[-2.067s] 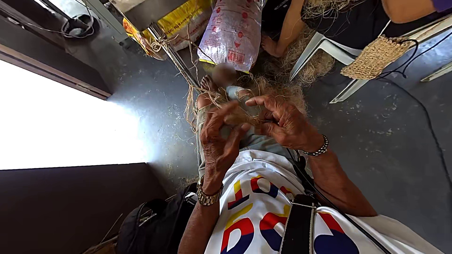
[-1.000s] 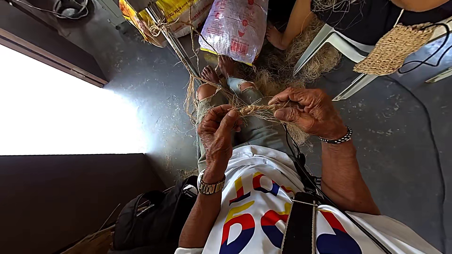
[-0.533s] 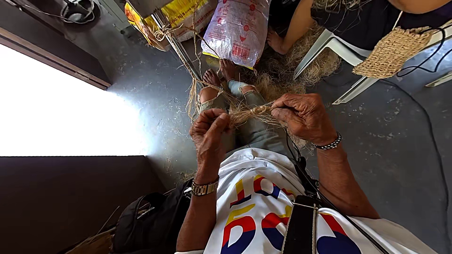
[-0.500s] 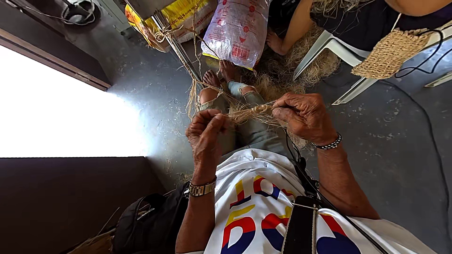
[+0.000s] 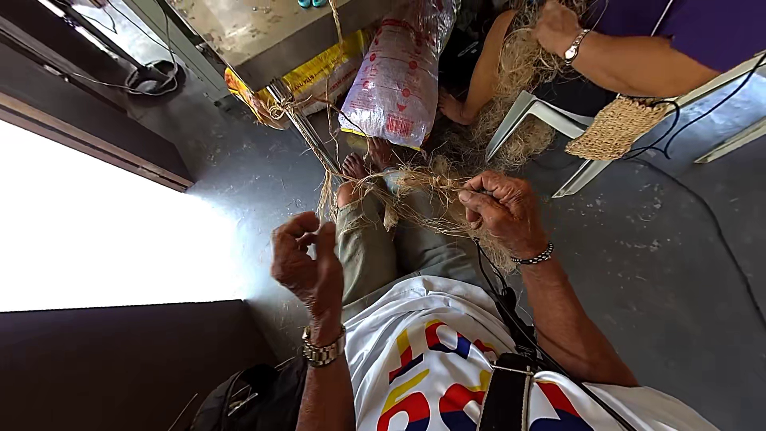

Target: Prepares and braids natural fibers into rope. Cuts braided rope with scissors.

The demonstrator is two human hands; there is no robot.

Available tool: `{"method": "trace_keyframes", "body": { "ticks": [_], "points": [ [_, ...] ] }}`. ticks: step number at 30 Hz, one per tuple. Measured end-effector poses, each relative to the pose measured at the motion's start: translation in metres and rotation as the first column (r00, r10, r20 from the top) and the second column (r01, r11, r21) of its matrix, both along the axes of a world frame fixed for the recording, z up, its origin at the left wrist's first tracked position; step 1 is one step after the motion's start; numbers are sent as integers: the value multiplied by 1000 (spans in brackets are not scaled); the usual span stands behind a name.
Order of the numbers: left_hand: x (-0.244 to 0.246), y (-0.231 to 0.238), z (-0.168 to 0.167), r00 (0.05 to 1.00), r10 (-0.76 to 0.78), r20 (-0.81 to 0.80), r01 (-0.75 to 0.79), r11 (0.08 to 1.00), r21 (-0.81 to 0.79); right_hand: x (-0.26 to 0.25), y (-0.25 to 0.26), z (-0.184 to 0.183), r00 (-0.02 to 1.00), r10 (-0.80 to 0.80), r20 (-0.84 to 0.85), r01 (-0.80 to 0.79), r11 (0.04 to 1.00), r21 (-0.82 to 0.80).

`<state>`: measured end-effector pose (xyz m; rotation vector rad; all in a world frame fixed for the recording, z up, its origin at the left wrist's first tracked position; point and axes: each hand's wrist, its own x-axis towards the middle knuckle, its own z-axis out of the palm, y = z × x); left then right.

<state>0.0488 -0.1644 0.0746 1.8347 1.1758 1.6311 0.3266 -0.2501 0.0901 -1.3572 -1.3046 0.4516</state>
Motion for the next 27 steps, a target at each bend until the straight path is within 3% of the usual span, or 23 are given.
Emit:
{"method": "trace_keyframes", "body": {
  "ticks": [4, 8, 11, 14, 18, 23, 27],
  "points": [
    [36, -20, 11, 967, -53, -249, 120, 957, 263, -6, -1, 2, 981, 119, -156, -124, 992, -20],
    [58, -22, 24, 909, -177, -377, 293, 915, 279, -9, -1, 1, 914, 258, -313, -277, 961, -18],
    [66, -12, 25, 866, -241, -438, 381, 885, 267, -11, -2, 4, 886, 316, -341, -343, 939, -20],
    [69, -9, 22, 861, -284, -422, 411, 877, 249, -12, -3, 4, 906, 337, -256, -355, 935, -26],
    [66, -12, 16, 856, -400, -328, 455, 883, 111, -11, -2, 2, 942, 327, -71, -327, 945, 2],
    [67, -16, 6, 858, -427, -286, 438, 898, -27, -15, 2, -4, 940, 243, 240, -269, 960, 81],
    [69, -19, -4, 892, -442, -94, 429, 894, -129, -17, 4, -7, 901, 201, 385, -262, 958, 115]
  ]
}}
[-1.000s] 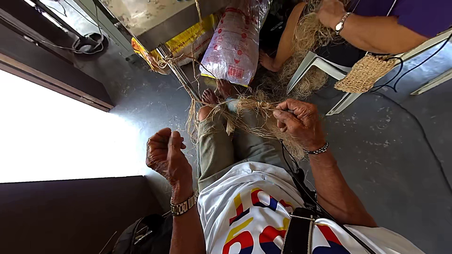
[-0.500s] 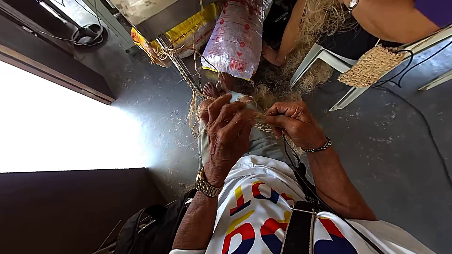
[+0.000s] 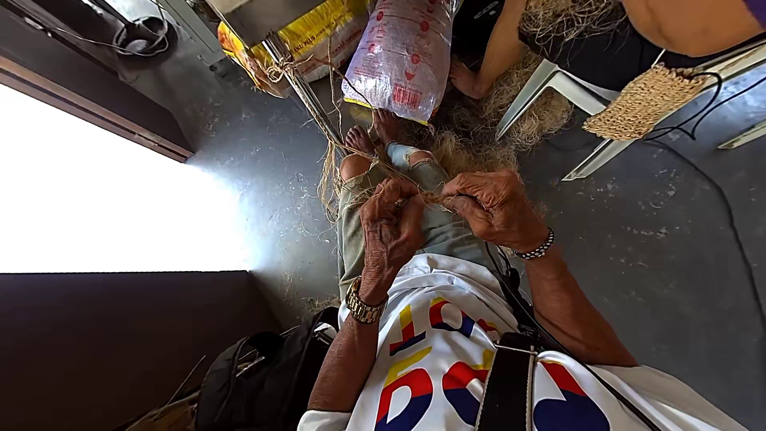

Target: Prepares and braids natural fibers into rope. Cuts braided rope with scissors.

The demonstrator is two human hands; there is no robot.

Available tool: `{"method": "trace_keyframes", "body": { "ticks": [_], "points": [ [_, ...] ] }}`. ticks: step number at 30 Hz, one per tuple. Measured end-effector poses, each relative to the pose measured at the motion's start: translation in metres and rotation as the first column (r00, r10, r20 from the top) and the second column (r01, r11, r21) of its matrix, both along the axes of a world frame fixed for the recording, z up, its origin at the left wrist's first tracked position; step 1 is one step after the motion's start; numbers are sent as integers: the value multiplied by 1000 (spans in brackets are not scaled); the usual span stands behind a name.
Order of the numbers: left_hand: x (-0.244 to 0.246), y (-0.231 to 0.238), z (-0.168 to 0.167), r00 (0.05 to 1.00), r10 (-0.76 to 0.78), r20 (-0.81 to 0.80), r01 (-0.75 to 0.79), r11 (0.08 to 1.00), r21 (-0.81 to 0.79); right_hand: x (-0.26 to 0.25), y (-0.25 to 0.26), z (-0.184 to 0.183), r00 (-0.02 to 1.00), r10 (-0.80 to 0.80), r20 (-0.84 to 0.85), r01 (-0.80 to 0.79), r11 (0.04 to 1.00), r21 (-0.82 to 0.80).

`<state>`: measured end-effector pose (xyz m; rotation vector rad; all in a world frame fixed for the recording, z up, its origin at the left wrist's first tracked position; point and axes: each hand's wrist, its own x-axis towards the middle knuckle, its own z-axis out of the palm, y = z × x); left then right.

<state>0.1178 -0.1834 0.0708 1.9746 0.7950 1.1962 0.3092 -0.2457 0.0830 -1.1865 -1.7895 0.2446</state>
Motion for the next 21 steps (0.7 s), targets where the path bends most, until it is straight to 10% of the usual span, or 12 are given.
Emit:
{"method": "trace_keyframes", "body": {
  "ticks": [4, 9, 16, 21],
  "points": [
    [0, 0, -9, 991, 30, 134, 7, 965, -264, -4, 1, -4, 998, -23, 65, 22, 1000, 8],
    [5, -3, -7, 797, 191, 573, 289, 712, -640, -5, 4, -9, 998, -14, 69, 11, 999, 53],
    [3, -10, -19, 532, 189, 825, 637, 552, -537, -4, 5, -10, 997, -72, 32, 71, 997, 25],
    [-3, -4, -28, 823, 8, 568, 384, 729, -566, -3, 3, -8, 994, -91, 59, 90, 996, 18]
  ]
}}
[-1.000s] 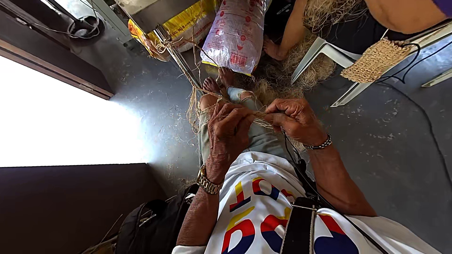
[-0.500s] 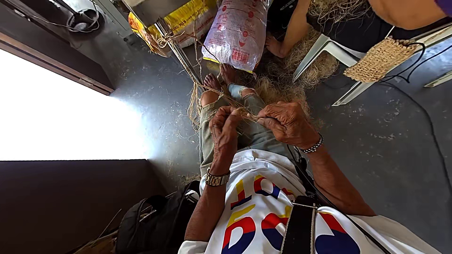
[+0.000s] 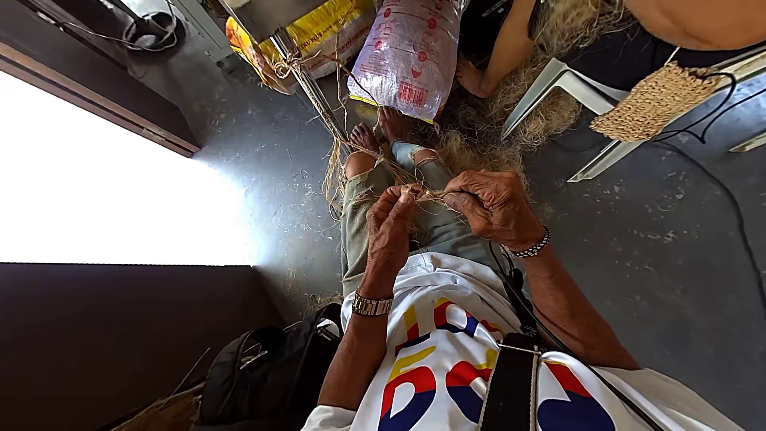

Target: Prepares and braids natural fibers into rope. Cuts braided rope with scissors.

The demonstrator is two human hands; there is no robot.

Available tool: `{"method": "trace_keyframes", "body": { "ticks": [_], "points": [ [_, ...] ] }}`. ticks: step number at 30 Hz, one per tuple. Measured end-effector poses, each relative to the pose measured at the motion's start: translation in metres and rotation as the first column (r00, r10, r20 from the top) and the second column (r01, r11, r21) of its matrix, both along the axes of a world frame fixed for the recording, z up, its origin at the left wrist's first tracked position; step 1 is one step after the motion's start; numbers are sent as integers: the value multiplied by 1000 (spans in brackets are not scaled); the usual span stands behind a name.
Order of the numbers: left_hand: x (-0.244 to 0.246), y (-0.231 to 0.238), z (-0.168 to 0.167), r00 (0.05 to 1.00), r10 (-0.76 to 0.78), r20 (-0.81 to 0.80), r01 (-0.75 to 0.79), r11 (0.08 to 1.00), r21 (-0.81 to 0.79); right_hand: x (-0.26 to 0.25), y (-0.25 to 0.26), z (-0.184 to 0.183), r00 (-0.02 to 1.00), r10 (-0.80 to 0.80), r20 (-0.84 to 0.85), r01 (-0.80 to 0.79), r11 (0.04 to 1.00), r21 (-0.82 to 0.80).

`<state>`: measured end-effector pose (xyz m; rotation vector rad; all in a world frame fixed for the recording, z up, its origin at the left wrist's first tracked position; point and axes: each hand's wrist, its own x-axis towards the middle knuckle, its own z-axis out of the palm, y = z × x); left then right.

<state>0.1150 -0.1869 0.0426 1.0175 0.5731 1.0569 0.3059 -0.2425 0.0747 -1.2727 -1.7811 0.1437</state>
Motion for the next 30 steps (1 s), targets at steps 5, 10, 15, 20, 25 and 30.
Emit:
{"method": "trace_keyframes", "body": {
  "ticks": [5, 10, 15, 20, 25, 30],
  "points": [
    [-11, 7, 4, 901, 85, -426, 101, 913, 396, 5, 0, -2, 998, 11, 69, -15, 998, 55],
    [-13, 9, -1, 936, 25, -351, 105, 932, 346, 5, 0, -1, 994, 49, 95, -57, 995, 87],
    [-5, 4, -1, 995, 66, 80, -66, 998, -13, 2, 2, -4, 993, 85, 79, -92, 992, 84],
    [-4, 4, -4, 969, 82, 232, -48, 988, -146, -6, 6, -9, 996, 68, 60, -73, 993, 96],
    [-13, 11, -3, 929, 177, -326, -36, 918, 396, 1, 6, -9, 1000, 26, 12, -27, 985, 168],
    [-7, 7, -6, 854, 357, -378, -74, 804, 590, 2, 4, -4, 1000, 1, -20, 3, 979, 202]
  ]
}}
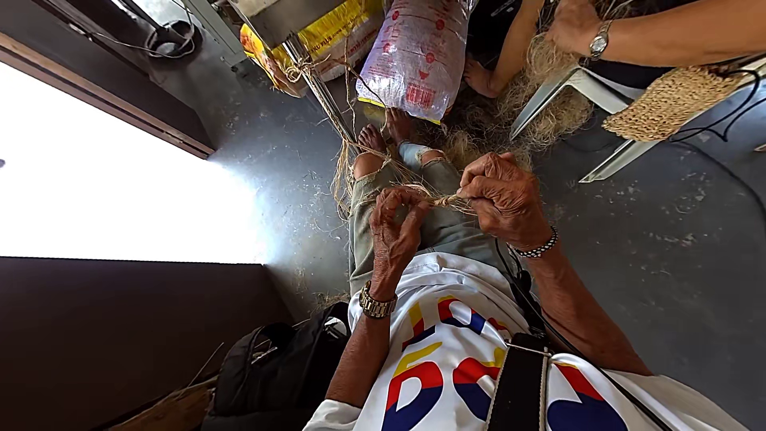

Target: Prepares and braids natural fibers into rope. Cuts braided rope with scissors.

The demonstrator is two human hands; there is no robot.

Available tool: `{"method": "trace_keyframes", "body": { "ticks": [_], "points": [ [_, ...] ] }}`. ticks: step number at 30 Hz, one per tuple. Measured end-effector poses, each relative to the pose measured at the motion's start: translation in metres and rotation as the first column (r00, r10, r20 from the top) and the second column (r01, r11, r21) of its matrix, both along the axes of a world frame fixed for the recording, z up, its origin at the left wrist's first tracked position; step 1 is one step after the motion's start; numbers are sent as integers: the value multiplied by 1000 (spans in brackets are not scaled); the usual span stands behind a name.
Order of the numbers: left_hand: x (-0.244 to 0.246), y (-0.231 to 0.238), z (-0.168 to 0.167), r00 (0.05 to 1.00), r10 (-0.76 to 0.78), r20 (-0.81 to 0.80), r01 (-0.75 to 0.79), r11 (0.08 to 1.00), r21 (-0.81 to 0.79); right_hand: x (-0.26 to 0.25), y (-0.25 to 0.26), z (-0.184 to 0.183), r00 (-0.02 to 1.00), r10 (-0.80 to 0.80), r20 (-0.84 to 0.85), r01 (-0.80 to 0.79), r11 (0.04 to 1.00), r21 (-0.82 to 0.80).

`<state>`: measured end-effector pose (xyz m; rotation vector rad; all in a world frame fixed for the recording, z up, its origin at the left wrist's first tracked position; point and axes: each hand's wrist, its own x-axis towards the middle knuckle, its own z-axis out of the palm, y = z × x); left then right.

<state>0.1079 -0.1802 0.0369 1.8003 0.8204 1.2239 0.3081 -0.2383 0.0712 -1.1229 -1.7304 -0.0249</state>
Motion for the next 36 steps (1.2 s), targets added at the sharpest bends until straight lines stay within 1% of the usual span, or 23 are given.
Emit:
{"method": "trace_keyframes", "body": {
  "ticks": [2, 6, 8, 10, 13, 15, 16, 18, 20, 22, 23, 24, 26, 28, 31, 34, 36],
  "points": [
    [4, -3, -1, 997, 69, 39, -71, 994, 81, 0, 0, 0, 1000, -10, 11, 11, 1000, -24],
    [6, -5, -1, 985, 146, 94, -163, 963, 214, 1, 1, -8, 996, 17, 85, -1, 982, -191],
    [8, -6, 1, 979, 173, 105, -195, 942, 271, -2, 1, -9, 994, 42, 103, -16, 970, -241],
    [10, -7, 1, 974, 199, 112, -224, 924, 309, -7, 0, -7, 992, 75, 102, -44, 960, -277],
    [13, -10, 0, 970, 166, 180, -216, 927, 308, -16, 0, -8, 992, 69, 104, -38, 960, -279],
    [15, -12, 1, 960, 135, 244, -193, 953, 233, -20, 1, -10, 996, 50, 71, -30, 964, -264],
    [16, -13, 2, 951, 115, 286, -164, 975, 153, -21, 1, -9, 998, 41, 52, -26, 967, -253],
    [15, -13, 2, 914, 79, 397, -52, 996, -77, -21, 0, -6, 1000, 18, 20, -13, 974, -227],
    [14, -12, -1, 864, 57, 500, 84, 963, -256, -20, 0, -4, 1000, 5, -2, -6, 980, -200],
    [15, -11, -4, 826, 52, 561, 174, 924, -342, -20, -1, -3, 1000, -5, -4, 5, 980, -201],
    [15, -11, -5, 829, 53, 557, 179, 918, -353, -20, -1, -3, 1000, -9, -4, 8, 978, -207],
    [15, -10, -5, 852, 56, 520, 148, 928, -342, -20, -1, -3, 1000, -11, -13, 8, 977, -214],
    [15, -9, -3, 924, 70, 375, 23, 971, -240, -21, -1, -2, 999, -14, -50, 2, 974, -226],
    [14, -10, -1, 957, 90, 276, -53, 989, -137, -21, -1, -2, 994, -4, -108, -22, 971, -237],
    [15, -12, -1, 955, 85, 283, -59, 993, -98, -24, 0, -2, 974, 35, -225, -93, 964, -251],
    [17, -13, -2, 948, 63, 312, -28, 993, -114, -26, -1, -1, 935, 91, -342, -183, 952, -246],
    [16, -13, -1, 949, 61, 311, -22, 991, -128, -26, 0, -1, 919, 127, -373, -222, 949, -224]
  ]
}}
